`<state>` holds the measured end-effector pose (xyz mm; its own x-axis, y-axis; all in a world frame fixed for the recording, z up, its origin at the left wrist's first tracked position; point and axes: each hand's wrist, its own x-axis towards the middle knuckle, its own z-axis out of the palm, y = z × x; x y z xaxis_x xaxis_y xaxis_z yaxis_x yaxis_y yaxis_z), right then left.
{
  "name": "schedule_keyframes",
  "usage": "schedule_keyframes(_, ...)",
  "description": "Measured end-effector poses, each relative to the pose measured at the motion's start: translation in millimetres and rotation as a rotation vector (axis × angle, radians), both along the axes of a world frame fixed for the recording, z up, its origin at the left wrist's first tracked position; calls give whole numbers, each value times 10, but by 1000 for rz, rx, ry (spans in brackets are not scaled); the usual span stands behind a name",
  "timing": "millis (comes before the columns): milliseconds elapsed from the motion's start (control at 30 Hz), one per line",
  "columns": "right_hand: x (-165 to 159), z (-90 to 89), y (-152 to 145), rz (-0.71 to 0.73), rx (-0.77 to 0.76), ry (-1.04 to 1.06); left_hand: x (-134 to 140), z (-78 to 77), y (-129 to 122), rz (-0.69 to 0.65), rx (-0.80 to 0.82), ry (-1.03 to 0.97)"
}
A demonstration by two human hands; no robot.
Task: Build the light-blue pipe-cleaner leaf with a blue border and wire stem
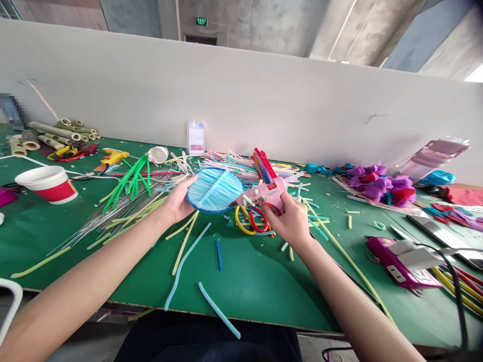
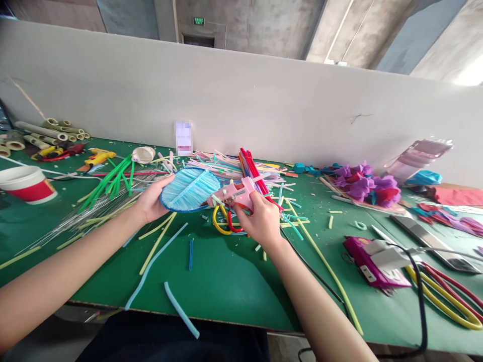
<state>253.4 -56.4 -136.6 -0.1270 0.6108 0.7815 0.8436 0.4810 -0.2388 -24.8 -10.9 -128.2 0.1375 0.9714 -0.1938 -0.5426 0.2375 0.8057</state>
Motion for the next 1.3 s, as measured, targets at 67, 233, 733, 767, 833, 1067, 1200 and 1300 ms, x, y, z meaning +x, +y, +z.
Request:
schedule_keyframes(67,3,4,-1,-6,4,1,-3,1,3,2,-4,-5)
schedule_keyframes(233,15,12,1,-6,5,-5,-2,14,-3,1,-10,-24)
schedule_keyframes(733,55,5,25,-12,8,-20,27,56,-30,34,-33,7)
schedule_keyframes(767,58,0,27,-13,9,-21,29,60,-33,37,-32,10)
schedule_keyframes(833,58,-3,25,-6,16,-22,28,61,-34,37,-29,14)
schedule_keyframes(1067,36,28,-3,10,-10,-12,15,53,-24,17,-11,6)
schedule_keyframes(1200,68,11,16,7,-11,-11,29,65,-29,31,-31,10)
schedule_keyframes(1300,91,-1,33,-7,-10,-13,26,50,-22,21,-26,-2)
